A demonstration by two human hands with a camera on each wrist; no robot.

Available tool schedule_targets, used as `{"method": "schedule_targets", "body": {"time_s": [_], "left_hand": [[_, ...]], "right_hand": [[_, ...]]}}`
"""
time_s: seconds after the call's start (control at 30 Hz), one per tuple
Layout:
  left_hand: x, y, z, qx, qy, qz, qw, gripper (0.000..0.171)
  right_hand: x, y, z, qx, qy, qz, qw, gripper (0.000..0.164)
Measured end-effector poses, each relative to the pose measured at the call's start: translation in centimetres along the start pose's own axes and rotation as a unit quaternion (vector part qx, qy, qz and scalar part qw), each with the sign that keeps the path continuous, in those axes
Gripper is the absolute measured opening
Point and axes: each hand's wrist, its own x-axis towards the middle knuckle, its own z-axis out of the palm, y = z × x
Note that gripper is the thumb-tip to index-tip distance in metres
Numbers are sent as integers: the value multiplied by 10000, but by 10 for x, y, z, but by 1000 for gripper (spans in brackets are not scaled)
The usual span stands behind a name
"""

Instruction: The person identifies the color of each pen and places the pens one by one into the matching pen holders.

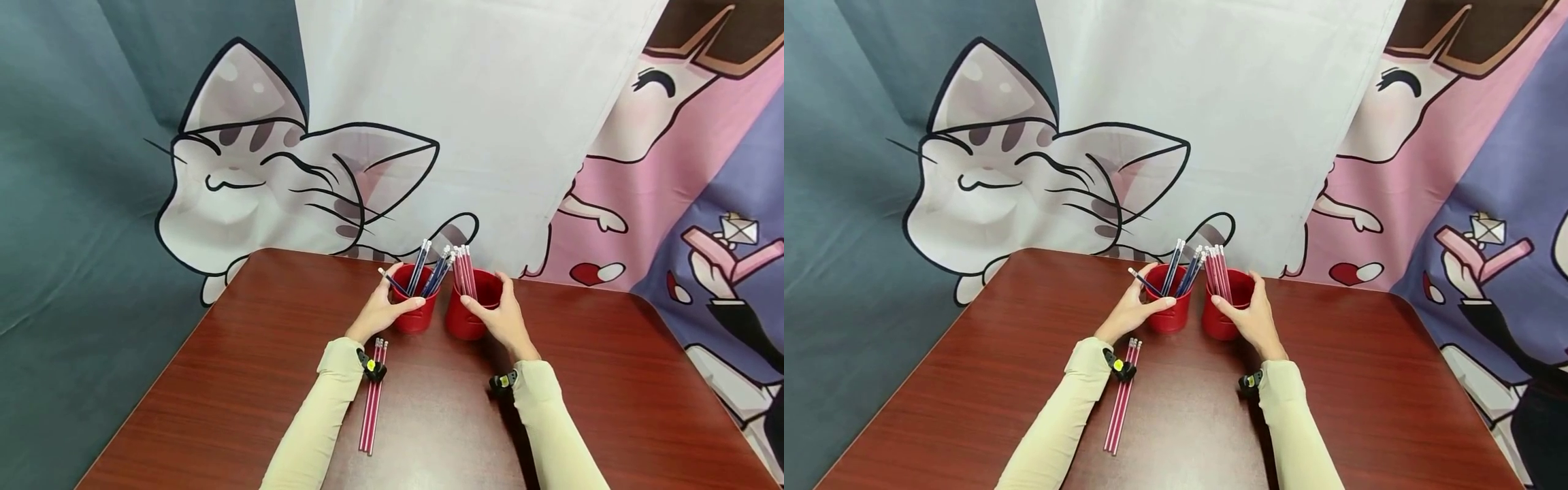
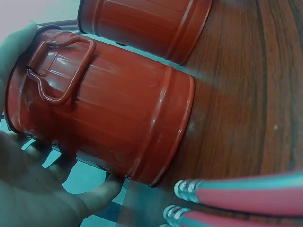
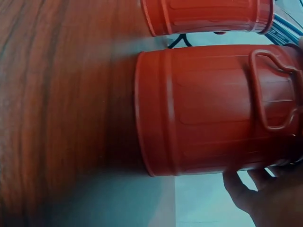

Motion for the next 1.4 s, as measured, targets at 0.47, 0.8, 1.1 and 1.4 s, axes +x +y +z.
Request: {"method": "schedule_targets", "body": {"time_s": [0.47,0.8,1.1,1.4], "left_hand": [[10,-29,2,172,213,-278,9992,88],[-7,-26,-16,1245,15,-869,9884,89],[-52,-8,-41,2241,-467,-1656,9593,65],[-84,-1,-29,2228,-808,-2055,9495,26]], "right_hand": [[-10,-17,0,154,131,-138,9997,77],[-15,-31,-1,119,126,-263,9995,74],[-15,-30,1,244,50,-238,9994,75],[-3,3,2,64,102,-86,9999,79]]}}
